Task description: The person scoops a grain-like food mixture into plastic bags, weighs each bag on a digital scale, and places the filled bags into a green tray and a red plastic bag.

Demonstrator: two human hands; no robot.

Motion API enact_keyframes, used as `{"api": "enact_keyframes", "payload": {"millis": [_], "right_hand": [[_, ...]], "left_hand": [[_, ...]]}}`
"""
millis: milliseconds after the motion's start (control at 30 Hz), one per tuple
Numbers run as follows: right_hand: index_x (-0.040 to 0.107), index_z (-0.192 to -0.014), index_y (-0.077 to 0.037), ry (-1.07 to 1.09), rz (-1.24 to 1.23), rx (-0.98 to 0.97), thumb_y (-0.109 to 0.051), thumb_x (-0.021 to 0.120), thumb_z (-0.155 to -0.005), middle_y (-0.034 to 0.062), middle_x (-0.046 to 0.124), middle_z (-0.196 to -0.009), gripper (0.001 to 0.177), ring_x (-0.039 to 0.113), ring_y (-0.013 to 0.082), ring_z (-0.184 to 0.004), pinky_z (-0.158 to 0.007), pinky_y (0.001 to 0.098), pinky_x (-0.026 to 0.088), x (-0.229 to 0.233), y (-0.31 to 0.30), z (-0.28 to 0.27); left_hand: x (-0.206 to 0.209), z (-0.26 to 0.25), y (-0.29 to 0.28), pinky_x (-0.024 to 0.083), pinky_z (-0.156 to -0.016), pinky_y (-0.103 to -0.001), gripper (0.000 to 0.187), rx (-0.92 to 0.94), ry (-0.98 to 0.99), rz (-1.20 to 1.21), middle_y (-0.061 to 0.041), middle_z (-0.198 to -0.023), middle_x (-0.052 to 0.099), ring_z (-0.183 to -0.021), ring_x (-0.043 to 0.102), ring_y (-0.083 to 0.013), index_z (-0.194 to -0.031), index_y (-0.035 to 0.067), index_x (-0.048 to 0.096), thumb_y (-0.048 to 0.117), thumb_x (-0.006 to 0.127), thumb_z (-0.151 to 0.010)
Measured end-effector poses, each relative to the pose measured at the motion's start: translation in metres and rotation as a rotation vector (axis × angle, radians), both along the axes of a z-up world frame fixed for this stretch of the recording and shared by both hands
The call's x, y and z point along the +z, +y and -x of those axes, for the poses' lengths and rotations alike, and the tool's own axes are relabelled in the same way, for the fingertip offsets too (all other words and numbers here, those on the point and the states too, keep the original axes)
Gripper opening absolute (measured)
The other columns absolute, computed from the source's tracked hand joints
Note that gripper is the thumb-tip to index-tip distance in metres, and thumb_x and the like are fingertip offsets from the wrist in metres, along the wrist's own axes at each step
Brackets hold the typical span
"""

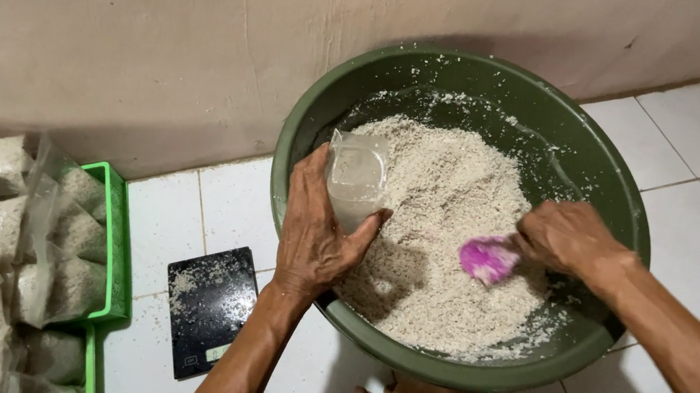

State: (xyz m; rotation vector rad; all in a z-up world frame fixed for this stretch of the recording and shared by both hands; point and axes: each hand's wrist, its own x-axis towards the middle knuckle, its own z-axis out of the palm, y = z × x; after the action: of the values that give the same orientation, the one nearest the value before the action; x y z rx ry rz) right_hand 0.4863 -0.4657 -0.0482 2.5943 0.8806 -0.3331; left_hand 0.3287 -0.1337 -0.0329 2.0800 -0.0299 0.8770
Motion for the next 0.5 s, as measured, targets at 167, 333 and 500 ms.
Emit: {"api": "enact_keyframes", "payload": {"millis": [167, 333, 500], "right_hand": [[0.07, -0.085, -0.02, -0.036, 0.093, 0.051, -0.054, 0.056, -0.082, 0.004, 0.075, -0.085, 0.037, 0.073, 0.0255, -0.082, -0.074, 0.0392, 0.058, -0.004, -0.023, 0.021], [0.069, -0.1, -0.025, 0.181, 0.035, -0.008, -0.057, 0.053, -0.084, 0.0072, 0.073, -0.098, 0.039, 0.07, 0.0294, -0.097, -0.084, 0.0438, 0.056, -0.046, -0.028, 0.039], [0.062, -0.104, -0.03, 0.288, -0.107, 0.093, -0.061, 0.052, -0.085, 0.0058, 0.071, -0.099, 0.038, 0.069, 0.03, -0.099, -0.085, 0.0454, 0.055, -0.091, -0.028, 0.027]], "left_hand": [[-0.014, -0.005, 0.002, 0.04, -0.106, -0.054, 0.087, 0.003, -0.012, -0.005, -0.022, -0.122, 0.046, -0.117, 0.052, -0.0438, -0.141, -0.002, 0.033, 0.036, 0.08, -0.078], [-0.008, -0.002, 0.001, 0.04, -0.106, -0.054, 0.087, 0.0, -0.013, 0.001, -0.022, -0.122, 0.046, -0.117, 0.052, -0.0442, -0.14, -0.002, 0.035, 0.037, 0.081, -0.077], [-0.011, -0.004, 0.001, 0.039, -0.107, -0.053, 0.088, 0.0, -0.002, -0.018, -0.024, -0.121, 0.046, -0.118, 0.051, -0.0446, -0.14, -0.004, 0.035, 0.04, 0.08, -0.078]]}}
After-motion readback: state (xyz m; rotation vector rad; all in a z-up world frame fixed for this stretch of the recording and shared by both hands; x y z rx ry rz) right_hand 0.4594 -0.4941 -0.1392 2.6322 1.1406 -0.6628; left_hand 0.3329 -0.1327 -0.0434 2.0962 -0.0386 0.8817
